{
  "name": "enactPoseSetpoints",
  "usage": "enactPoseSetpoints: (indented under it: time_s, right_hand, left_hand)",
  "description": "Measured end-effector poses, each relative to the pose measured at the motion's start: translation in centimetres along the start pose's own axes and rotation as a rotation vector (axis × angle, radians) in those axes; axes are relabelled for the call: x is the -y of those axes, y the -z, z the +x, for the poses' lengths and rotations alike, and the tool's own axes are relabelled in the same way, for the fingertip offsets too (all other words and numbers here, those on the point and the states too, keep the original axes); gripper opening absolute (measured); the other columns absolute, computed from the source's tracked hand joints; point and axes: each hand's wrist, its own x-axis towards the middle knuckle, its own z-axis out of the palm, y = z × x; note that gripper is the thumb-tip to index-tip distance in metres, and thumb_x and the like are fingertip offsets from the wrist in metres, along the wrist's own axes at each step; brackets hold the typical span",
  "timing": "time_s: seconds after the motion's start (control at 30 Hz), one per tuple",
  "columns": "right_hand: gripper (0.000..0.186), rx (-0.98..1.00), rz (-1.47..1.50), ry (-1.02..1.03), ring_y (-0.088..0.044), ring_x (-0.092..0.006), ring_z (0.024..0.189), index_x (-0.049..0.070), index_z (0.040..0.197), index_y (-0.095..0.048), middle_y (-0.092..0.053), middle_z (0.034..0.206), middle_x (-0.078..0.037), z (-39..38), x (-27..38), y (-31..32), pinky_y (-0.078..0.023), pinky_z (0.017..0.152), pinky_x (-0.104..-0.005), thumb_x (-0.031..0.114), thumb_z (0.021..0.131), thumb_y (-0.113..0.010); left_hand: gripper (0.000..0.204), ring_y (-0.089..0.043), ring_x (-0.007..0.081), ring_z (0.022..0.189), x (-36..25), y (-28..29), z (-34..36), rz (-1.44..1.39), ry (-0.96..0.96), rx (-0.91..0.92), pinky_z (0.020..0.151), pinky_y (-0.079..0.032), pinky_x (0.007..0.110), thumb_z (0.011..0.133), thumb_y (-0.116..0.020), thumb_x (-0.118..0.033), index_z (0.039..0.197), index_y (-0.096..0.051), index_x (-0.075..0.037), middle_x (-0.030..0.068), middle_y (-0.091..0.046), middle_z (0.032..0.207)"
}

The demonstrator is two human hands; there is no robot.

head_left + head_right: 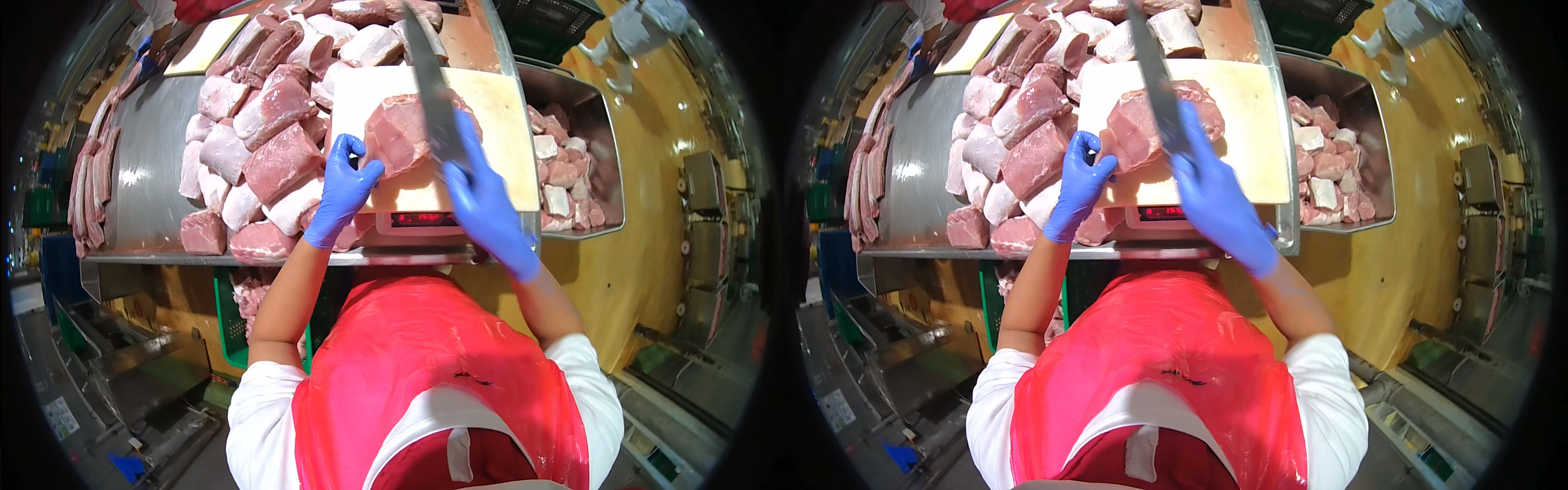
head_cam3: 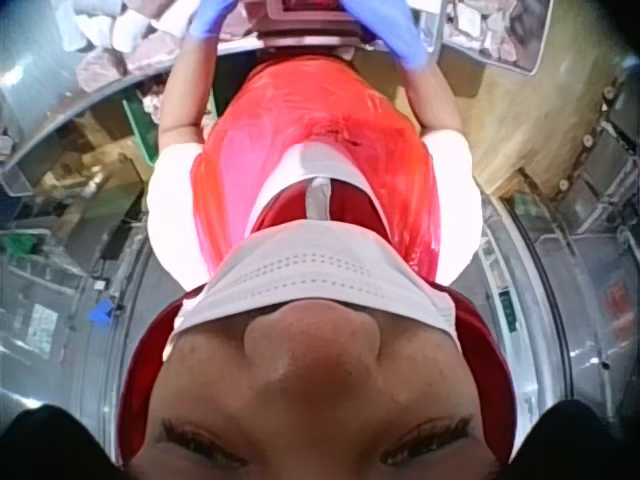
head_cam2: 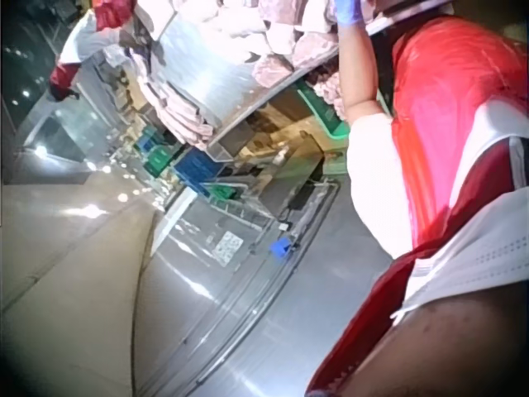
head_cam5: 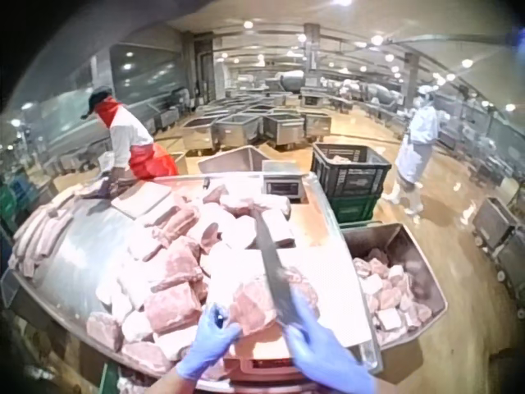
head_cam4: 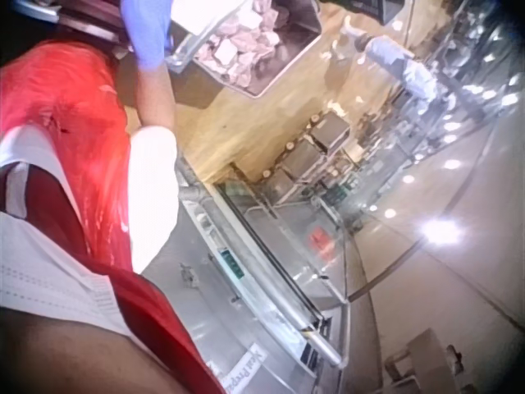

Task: The person cuts large pieces of raw meat into smaller portions using a knife on a cutting board placed on a digital scale. The person repeatedly trims and slices the meat, placing the cut pieces into a green bin below the workstation.

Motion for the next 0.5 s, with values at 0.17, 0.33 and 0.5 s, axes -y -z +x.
enactPoseSetpoints:
  time_s: [0.17,0.33,0.5]
  right_hand:
    - [0.069,0.061,-0.305,0.048,-0.064,-0.0501,0.084,0.017,0.16,-0.024,-0.065,0.092,-0.033,4.5,-1.3,-5.3,-0.049,0.075,-0.0569,0.009,0.097,-0.049]
    - [0.074,0.199,-0.548,-0.151,-0.065,-0.0466,0.081,0.025,0.161,-0.022,-0.066,0.088,-0.028,-4.0,0.2,-3.8,-0.05,0.071,-0.0555,0.008,0.096,-0.051]
    - [0.083,0.328,-0.959,-0.314,-0.061,-0.0392,0.066,0.031,0.162,-0.021,-0.058,0.08,-0.021,-10.7,3.3,-1.7,-0.05,0.059,-0.0506,0.002,0.091,-0.054]
  left_hand:
    - [0.036,-0.053,0.0095,0.074,1.9,1.5,0.1,-0.113,-0.063,0.118,0.06,-0.05,0.026,0.08,-0.067,0.003,0.105,-0.043,-0.007,0.0014,-0.045,0.091]
    - [0.032,-0.052,0.0091,0.071,3.9,2.4,1.2,-0.099,-0.189,0.188,0.058,-0.047,0.024,0.08,-0.062,0.009,0.101,-0.043,-0.007,0.0026,-0.045,0.093]
    - [0.03,-0.044,0.0099,0.076,3.4,4.1,2.2,-0.077,-0.117,0.182,0.067,-0.044,0.025,0.078,-0.065,0.001,0.099,-0.045,-0.005,0.0015,-0.044,0.09]
